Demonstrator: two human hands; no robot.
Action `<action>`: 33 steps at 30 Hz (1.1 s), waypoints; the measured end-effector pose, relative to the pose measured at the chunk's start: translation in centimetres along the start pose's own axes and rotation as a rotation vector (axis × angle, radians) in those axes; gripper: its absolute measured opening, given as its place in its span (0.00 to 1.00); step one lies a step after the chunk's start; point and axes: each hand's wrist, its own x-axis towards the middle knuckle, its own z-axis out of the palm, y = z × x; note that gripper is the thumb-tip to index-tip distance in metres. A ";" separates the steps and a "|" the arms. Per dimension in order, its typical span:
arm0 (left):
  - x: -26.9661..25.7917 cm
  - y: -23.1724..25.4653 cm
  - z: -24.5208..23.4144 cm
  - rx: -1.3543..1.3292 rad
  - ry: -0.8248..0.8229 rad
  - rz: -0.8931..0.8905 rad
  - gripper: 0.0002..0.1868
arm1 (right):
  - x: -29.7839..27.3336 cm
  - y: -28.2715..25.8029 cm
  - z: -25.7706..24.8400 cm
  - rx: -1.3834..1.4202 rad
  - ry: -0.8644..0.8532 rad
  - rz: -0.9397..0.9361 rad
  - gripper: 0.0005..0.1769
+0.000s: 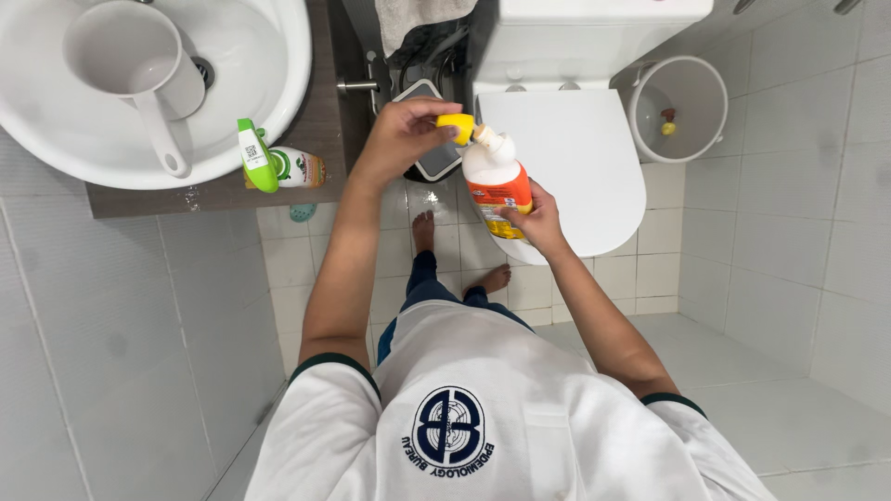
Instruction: The person cleans a toilet by applying cleaning liquid and spray to the bowl, scrubbing the interior with a sponge, wiping the exterior surfaces with a towel, and moving bath toys from the tank to the sink.
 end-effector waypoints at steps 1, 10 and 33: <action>0.5 -0.4 1.0 -0.001 -0.007 0.008 0.15 | -0.3 -0.3 -0.4 -0.004 0.022 0.008 0.28; 6.3 -4.2 11.5 -0.055 -0.033 -0.070 0.16 | -4.3 -2.4 -7.2 -0.125 0.314 -0.120 0.29; 11.7 -3.0 25.1 0.297 -0.151 -0.354 0.24 | -14.8 -10.4 -16.7 -1.088 0.544 -0.105 0.36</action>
